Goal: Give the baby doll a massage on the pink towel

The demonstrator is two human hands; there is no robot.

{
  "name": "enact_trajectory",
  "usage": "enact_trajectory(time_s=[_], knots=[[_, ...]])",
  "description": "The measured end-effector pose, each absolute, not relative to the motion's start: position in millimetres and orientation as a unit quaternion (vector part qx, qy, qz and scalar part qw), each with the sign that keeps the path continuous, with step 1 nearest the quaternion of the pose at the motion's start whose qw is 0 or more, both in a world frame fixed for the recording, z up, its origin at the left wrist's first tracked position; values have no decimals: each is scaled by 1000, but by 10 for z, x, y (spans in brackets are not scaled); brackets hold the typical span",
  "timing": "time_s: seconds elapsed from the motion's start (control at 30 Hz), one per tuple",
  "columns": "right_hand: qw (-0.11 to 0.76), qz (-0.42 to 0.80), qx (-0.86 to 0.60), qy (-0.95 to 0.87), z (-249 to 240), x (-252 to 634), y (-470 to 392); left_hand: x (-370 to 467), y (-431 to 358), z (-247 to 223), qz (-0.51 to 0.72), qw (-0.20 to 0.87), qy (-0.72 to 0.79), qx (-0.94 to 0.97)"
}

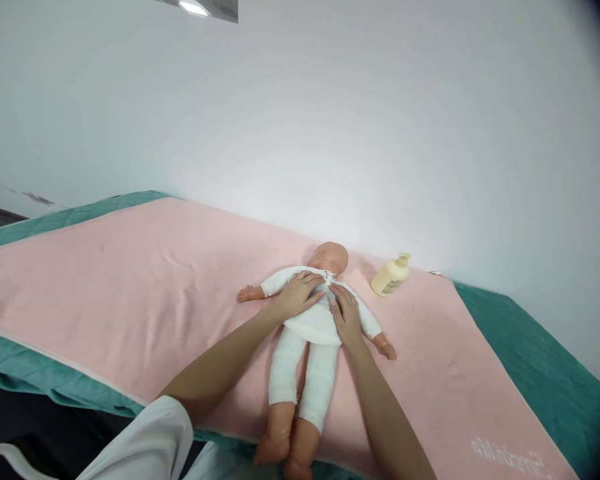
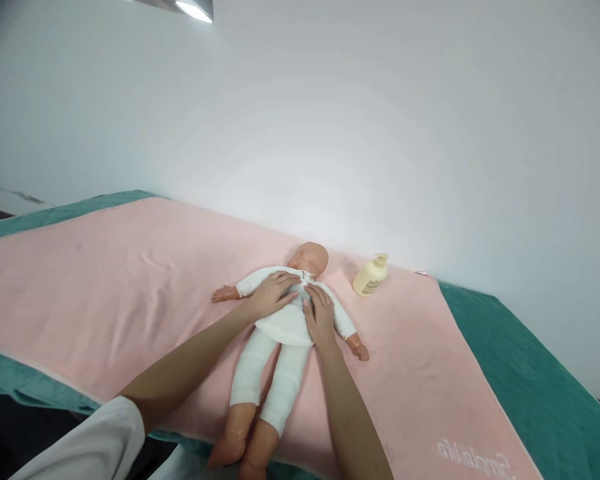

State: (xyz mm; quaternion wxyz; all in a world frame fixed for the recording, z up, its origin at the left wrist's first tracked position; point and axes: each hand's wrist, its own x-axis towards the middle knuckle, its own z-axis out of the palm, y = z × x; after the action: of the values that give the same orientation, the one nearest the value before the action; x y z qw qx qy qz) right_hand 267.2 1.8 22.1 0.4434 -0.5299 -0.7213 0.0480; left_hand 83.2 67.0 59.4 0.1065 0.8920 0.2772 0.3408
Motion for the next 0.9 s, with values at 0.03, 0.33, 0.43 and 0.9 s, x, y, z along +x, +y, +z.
enact_trajectory(time_s=[0.03, 0.33, 0.43, 0.9], knots=[[439, 47, -532, -722, 209, 2671, 20, 833, 674, 585, 341, 107, 280, 891], [372, 56, -554, -743, 120, 2706, 85, 850, 719, 540, 335, 142, 288, 885], [371, 43, -555, -743, 95, 2714, 95, 847, 723, 524, 346, 155, 286, 880], [394, 94, -588, -700, 260, 2682, 159, 853, 745, 571, 363, 179, 307, 861]])
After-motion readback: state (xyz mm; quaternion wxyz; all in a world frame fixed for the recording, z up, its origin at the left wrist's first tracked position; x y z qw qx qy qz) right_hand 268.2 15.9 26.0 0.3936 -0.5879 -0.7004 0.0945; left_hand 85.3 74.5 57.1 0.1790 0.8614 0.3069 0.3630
